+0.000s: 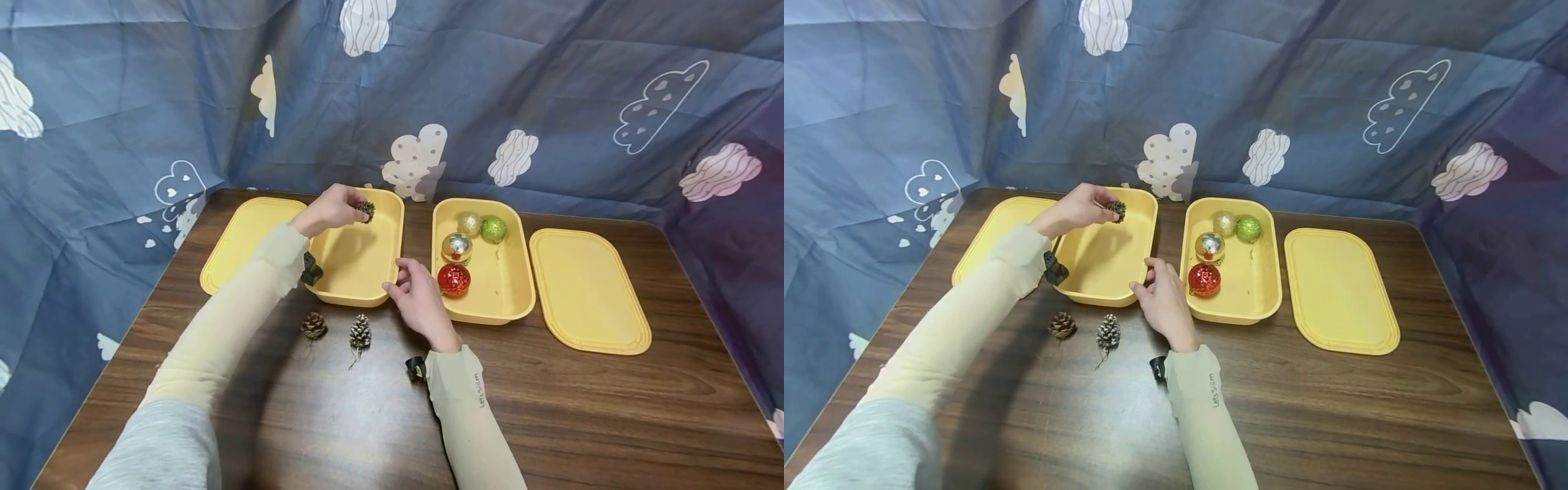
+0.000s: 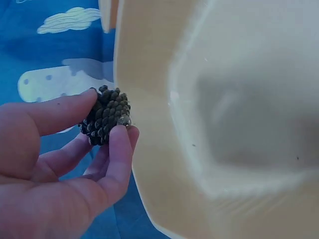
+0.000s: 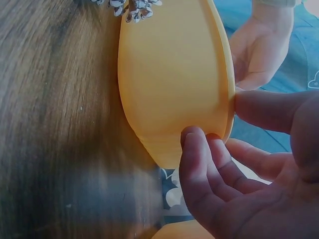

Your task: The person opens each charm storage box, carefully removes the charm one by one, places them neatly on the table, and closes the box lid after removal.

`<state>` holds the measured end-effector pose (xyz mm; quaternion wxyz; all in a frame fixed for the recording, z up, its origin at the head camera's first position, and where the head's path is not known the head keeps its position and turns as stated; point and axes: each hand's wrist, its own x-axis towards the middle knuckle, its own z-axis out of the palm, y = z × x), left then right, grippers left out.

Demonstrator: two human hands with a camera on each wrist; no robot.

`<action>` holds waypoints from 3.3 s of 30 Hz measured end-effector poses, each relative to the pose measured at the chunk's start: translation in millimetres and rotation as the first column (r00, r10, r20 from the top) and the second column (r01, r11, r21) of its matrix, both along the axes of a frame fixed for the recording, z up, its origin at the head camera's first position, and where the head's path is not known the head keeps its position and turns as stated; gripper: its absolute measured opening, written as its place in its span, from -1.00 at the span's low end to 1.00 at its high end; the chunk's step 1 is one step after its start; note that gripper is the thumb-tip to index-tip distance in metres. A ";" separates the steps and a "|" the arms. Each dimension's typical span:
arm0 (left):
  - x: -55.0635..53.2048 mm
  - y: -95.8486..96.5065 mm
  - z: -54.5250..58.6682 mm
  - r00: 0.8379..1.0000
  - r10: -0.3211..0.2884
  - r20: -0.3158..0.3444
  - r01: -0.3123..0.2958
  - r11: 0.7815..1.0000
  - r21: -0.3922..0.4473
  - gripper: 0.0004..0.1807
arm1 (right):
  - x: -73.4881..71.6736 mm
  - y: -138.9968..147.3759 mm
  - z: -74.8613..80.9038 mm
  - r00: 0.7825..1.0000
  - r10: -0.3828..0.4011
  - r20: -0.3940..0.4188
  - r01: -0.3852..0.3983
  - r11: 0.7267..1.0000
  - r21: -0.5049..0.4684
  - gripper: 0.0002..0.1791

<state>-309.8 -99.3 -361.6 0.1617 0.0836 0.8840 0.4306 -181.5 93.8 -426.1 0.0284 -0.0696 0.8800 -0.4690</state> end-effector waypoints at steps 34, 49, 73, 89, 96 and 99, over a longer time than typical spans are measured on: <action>60.5 -10.8 9.1 0.993 0.088 0.080 -0.109 0.947 0.304 -0.60 | 1.6 6.2 8.1 1.000 0.027 -0.015 -0.027 0.999 0.027 -0.51; 86.4 -9.1 4.3 0.997 0.041 0.062 -0.058 0.953 0.297 -0.62 | 3.2 23.2 22.1 0.992 -0.049 -0.119 0.051 0.999 0.016 -0.75; 150.6 16.6 -14.7 0.993 -0.121 0.016 0.115 0.974 0.193 -0.60 | 14.6 153.2 23.6 0.800 -0.569 -0.188 0.576 0.817 -0.021 -0.70; 169.1 48.2 -39.7 0.977 -0.186 0.107 0.172 0.977 0.129 -0.53 | 17.3 188.1 10.4 0.848 -0.525 0.071 0.523 0.851 0.050 -0.49; 169.7 59.4 -48.4 0.977 -0.211 0.005 0.211 0.976 -0.046 -0.59 | 17.8 188.7 8.4 0.872 -0.482 0.088 0.478 0.876 0.063 -0.48; 170.0 62.4 -50.8 0.975 -0.222 -0.031 0.218 0.971 -0.100 -0.59 | 18.3 189.4 7.7 0.876 -0.473 0.096 0.470 0.881 0.053 -0.48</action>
